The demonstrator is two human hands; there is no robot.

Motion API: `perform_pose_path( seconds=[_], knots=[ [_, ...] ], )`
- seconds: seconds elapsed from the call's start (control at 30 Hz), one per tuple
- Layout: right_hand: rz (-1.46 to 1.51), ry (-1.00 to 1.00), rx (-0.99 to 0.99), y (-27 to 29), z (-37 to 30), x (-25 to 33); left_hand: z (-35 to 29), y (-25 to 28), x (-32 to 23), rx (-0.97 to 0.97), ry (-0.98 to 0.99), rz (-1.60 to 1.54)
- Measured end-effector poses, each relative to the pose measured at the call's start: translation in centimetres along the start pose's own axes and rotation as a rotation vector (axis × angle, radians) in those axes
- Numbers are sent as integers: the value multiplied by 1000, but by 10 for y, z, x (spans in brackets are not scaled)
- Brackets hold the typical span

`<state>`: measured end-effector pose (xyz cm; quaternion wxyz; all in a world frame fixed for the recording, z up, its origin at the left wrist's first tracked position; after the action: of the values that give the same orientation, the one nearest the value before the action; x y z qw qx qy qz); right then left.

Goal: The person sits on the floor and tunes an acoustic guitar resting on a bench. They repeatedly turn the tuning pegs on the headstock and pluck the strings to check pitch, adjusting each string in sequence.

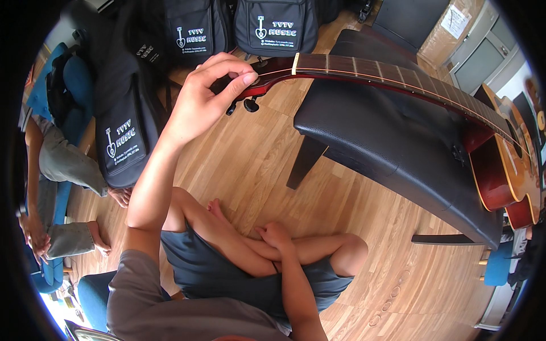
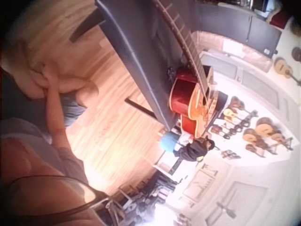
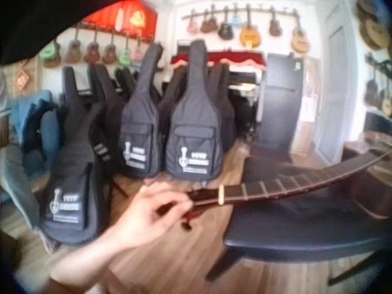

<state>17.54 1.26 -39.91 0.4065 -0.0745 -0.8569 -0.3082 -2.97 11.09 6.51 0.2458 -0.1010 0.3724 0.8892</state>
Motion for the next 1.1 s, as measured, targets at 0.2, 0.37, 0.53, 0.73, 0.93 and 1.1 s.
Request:
perform_pose_path(
  seconds=[0.2,0.37,0.53,0.73,0.93,1.1],
  knots=[
    [-10,40,-31,-1,4,1,2,-2,2,30,70,-113],
    [-19,65,-27,-1,5,5,-2,-5,11,143,195,-263],
    [39,34,13,-1,3,3,2,-10,21,281,276,-239],
    [-1,8,11,-2,4,0,4,-13,19,298,387,-431],
    [17,-8,20,-3,5,-5,8,-15,16,369,330,-405],
    [26,13,34,-4,5,-5,7,-17,21,446,427,-478]
  ],
)
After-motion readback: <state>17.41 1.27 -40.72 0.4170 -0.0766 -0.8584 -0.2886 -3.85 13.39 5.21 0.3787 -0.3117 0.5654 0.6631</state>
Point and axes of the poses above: each hand's wrist, its own z-axis towards the middle knuckle, its own y-axis out of the back of the hand, x = y × z, the point moved 8 cm from there along z, towards the middle knuckle, and after that the axes turned 7 degrees about z, right-handed, at the moved point
